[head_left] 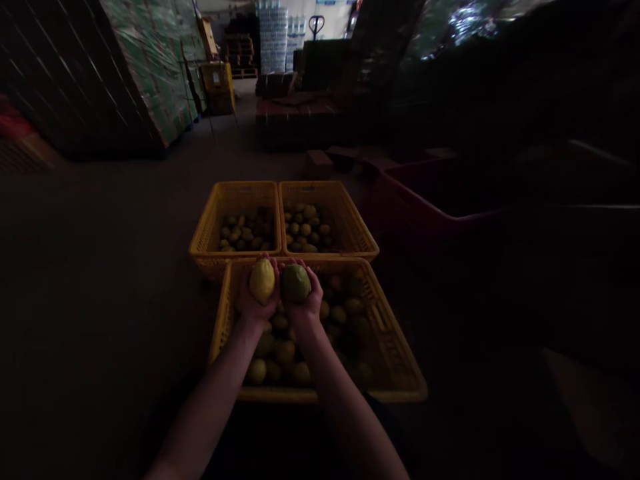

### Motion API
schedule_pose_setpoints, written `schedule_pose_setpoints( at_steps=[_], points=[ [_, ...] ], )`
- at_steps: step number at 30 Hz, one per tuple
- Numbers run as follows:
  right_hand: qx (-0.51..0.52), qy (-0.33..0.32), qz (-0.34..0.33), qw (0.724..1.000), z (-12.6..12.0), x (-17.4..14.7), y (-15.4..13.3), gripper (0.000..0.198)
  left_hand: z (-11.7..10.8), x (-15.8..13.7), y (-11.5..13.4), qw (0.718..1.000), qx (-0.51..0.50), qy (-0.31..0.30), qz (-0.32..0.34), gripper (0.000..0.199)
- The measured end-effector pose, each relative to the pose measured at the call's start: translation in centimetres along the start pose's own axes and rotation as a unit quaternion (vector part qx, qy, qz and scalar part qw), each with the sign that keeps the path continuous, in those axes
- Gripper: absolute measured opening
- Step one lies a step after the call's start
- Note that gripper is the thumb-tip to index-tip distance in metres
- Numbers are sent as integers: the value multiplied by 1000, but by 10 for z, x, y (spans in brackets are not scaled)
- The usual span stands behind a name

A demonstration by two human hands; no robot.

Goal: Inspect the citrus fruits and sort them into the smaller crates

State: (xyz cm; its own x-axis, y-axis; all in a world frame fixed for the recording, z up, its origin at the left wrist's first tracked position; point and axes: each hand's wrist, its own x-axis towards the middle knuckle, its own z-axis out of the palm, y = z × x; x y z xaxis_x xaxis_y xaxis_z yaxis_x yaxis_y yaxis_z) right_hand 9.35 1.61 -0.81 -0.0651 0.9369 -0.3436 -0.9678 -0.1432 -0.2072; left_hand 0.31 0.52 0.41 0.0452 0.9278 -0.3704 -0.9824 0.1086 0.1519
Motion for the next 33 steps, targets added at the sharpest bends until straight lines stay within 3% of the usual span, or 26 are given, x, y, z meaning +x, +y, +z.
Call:
schedule_pose_setpoints(
  at_steps=[5, 11, 23, 33],
  points=[
    [23, 10, -6, 1000, 6, -5, -4, 9, 9, -8, 9, 999, 14, -38, -23, 49],
    [-2, -9, -32, 999, 8, -9, -6, 10, 12, -9, 17, 997, 1, -72, -3, 49],
    [21, 7, 32, 999, -3, -5, 0, 25, 24, -16, 32, 995, 13, -85, 44, 43],
    [-5, -57, 37, 998, 5, -13, -3, 31, 18, -10, 29, 994, 10, -101, 30, 41]
  ],
)
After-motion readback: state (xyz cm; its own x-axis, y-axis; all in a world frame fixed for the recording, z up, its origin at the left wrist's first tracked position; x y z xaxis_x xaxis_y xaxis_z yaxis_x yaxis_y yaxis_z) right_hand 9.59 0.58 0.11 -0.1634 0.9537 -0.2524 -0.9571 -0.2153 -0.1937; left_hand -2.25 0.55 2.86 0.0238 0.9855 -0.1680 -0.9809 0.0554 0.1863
